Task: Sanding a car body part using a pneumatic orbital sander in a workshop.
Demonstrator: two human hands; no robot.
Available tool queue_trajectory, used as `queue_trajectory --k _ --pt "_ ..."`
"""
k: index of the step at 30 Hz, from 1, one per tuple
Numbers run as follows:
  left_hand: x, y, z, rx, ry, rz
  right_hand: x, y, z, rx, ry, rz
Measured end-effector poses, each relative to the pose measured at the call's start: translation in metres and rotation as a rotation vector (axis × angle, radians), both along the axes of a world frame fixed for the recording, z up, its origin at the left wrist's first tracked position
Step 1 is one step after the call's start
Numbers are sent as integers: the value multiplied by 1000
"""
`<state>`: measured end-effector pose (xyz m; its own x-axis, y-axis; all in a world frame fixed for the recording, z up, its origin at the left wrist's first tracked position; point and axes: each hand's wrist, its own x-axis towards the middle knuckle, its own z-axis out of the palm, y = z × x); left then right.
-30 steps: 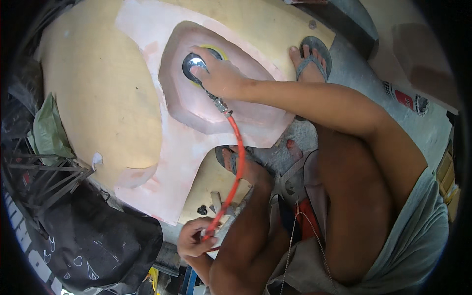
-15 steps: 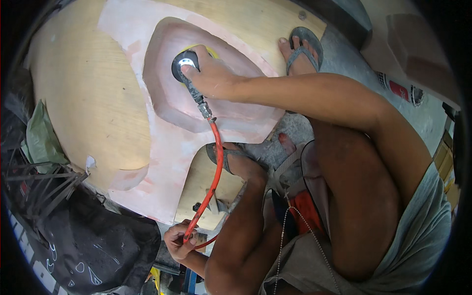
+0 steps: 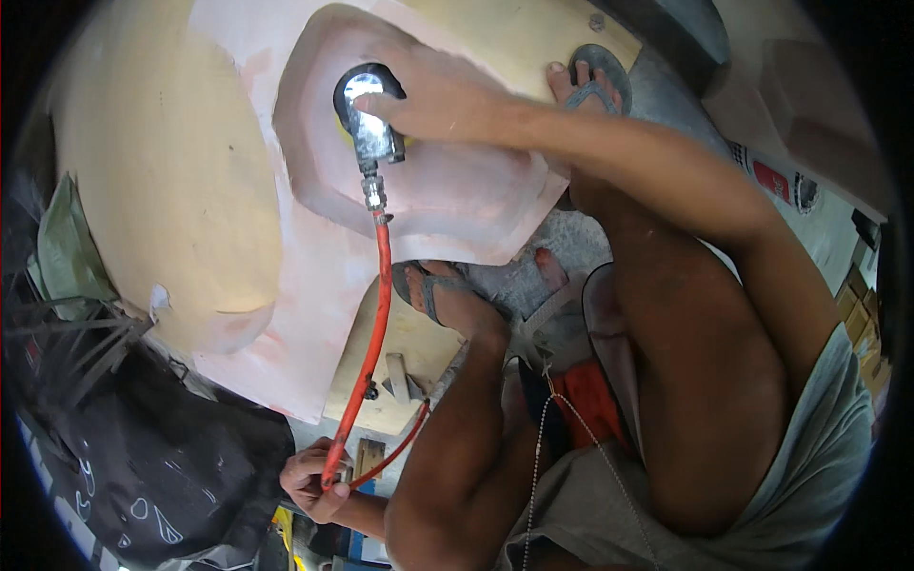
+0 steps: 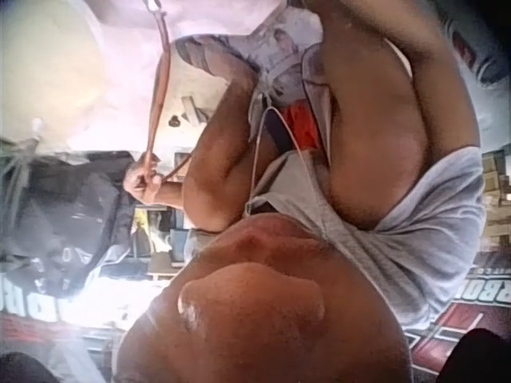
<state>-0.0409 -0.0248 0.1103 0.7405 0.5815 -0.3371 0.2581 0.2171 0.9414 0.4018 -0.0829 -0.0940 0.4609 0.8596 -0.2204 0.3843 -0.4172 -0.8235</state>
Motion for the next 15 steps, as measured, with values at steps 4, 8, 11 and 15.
queue_trajectory --k 4,8,11,15 --pt "-13 9 1 124 8 -42 18 23 8 63 -430 532" --pt "-28 14 7 135 -8 113 33 33 24 -4 -212 927" --pt "-35 17 13 145 -6 180 27 33 30 -59 -383 1035" --pt "-33 21 15 227 -110 251 6 31 35 45 -593 1097"
